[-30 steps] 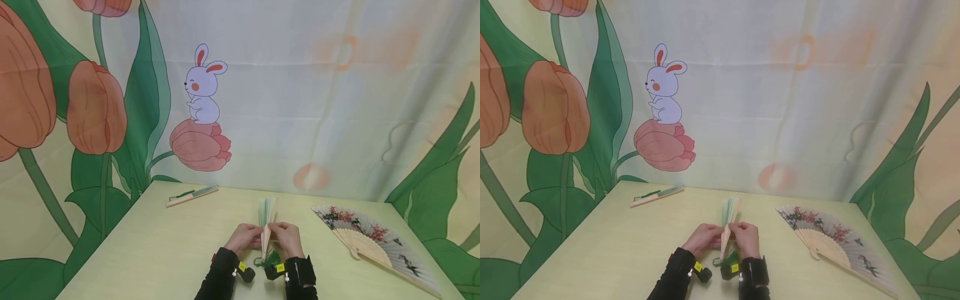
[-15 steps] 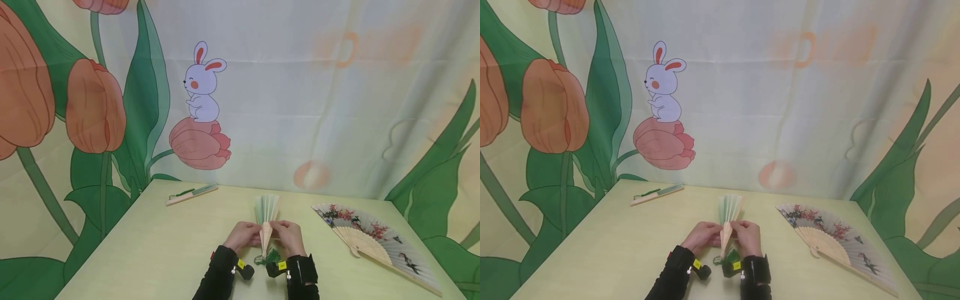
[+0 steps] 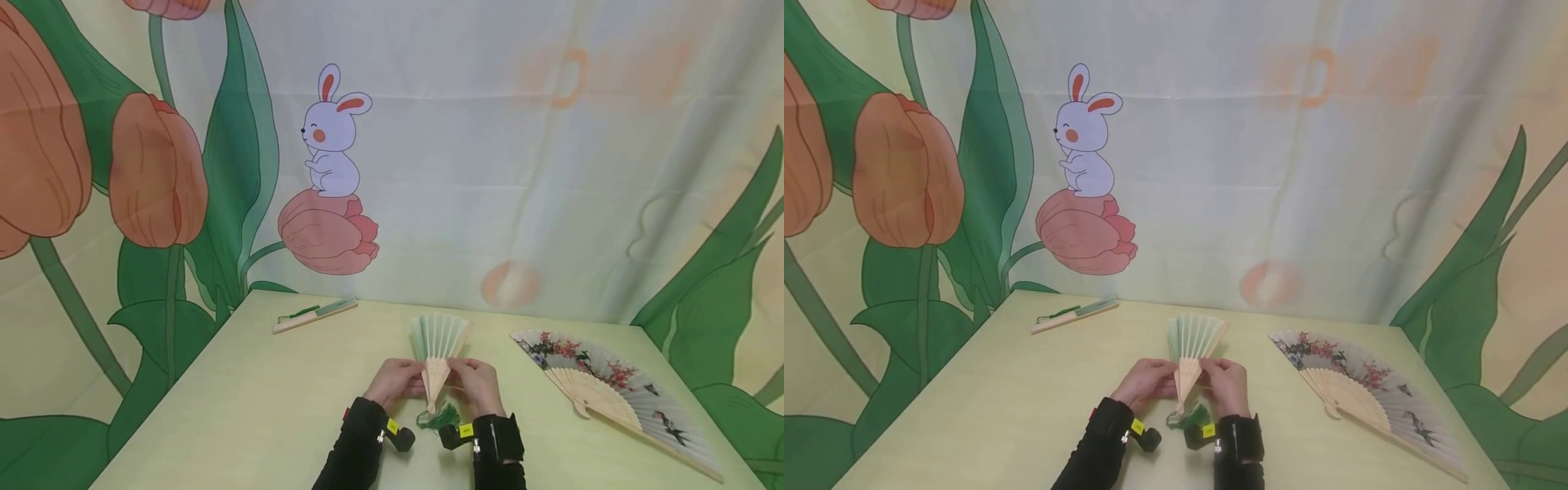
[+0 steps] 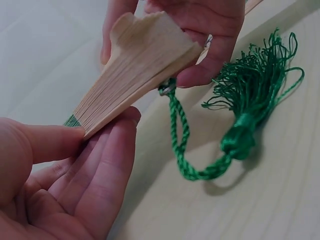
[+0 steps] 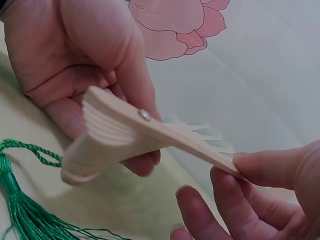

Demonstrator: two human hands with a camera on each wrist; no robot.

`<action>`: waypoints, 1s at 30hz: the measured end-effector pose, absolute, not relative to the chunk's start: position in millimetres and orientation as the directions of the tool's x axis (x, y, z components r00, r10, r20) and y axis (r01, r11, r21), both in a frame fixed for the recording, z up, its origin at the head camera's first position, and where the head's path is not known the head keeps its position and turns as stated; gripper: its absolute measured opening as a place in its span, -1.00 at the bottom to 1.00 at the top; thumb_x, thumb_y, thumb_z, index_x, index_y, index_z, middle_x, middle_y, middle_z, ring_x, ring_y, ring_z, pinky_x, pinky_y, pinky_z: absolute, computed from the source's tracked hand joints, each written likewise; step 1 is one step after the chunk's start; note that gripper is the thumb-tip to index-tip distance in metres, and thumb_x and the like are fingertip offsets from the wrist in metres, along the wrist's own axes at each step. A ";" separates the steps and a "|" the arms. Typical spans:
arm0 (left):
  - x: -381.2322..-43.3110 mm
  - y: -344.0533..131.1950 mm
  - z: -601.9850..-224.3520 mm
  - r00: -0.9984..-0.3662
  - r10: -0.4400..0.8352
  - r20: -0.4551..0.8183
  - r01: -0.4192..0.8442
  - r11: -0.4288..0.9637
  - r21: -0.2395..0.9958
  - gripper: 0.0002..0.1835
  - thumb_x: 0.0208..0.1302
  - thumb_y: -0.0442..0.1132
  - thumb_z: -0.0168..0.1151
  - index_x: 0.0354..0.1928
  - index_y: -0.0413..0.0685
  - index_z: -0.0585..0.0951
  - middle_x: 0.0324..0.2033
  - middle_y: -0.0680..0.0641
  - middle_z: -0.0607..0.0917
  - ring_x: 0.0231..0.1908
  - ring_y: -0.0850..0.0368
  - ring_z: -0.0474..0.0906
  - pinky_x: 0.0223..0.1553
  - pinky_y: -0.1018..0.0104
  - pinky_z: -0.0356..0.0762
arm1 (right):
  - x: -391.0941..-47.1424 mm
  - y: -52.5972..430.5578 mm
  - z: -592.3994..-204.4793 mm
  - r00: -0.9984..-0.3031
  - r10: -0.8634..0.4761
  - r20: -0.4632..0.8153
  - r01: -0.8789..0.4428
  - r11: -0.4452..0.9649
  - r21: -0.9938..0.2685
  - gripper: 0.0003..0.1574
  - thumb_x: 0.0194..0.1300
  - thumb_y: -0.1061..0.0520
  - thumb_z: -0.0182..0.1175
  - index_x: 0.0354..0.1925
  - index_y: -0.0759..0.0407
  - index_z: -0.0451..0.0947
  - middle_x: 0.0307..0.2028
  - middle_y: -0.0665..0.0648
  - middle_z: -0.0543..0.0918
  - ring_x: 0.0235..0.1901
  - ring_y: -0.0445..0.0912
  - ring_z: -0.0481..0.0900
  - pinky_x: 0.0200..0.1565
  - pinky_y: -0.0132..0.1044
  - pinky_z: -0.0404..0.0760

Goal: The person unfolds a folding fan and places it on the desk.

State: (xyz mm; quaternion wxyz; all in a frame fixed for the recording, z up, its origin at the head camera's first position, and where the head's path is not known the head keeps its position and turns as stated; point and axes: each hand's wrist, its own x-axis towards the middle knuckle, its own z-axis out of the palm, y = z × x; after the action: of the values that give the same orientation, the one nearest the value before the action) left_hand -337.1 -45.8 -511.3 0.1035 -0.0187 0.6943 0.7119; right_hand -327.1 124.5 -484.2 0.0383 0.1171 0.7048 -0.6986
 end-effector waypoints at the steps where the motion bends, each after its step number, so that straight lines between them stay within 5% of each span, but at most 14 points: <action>1: -337.4 -46.1 -511.3 -0.978 0.121 -0.170 -0.174 -0.022 0.985 -0.73 0.39 -0.29 0.17 -0.04 -0.39 0.63 -0.43 -0.10 0.72 -0.43 0.16 0.68 -0.29 0.26 0.70 | -327.3 124.9 -484.1 -0.969 0.113 -0.220 0.220 -0.014 -0.976 -0.65 0.37 0.10 0.20 -0.06 0.38 0.56 -0.34 0.16 0.70 -0.37 -0.06 0.66 -0.24 -0.17 0.66; 11: -339.3 -47.5 -512.4 -0.982 0.115 -0.151 -0.157 -0.038 0.987 -0.72 0.40 -0.32 0.14 -0.01 -0.44 0.60 -0.39 -0.16 0.73 -0.40 0.12 0.70 -0.28 0.25 0.70 | -327.5 127.8 -484.4 -0.967 0.117 -0.226 0.219 -0.071 -0.973 -0.66 0.36 0.14 0.21 -0.05 0.41 0.53 -0.41 0.13 0.70 -0.42 -0.07 0.67 -0.29 -0.18 0.68; 30: -341.5 -49.7 -515.7 -0.983 0.111 -0.147 -0.162 -0.150 0.975 -0.67 0.43 -0.33 0.08 0.04 -0.53 0.52 -0.34 -0.19 0.73 -0.32 0.04 0.72 -0.20 0.18 0.69 | -328.5 135.0 -484.9 -0.951 0.153 -0.270 0.250 -0.141 -0.958 -0.64 0.40 0.13 0.16 0.04 0.34 0.42 -0.25 0.23 0.67 -0.44 -0.07 0.66 -0.30 -0.23 0.70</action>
State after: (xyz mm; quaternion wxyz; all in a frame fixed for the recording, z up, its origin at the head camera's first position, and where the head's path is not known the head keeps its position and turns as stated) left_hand -341.5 -49.7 -515.7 0.0902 -0.0199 0.6456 0.7581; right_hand -328.5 135.0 -484.9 0.0326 0.1539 0.6544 -0.7396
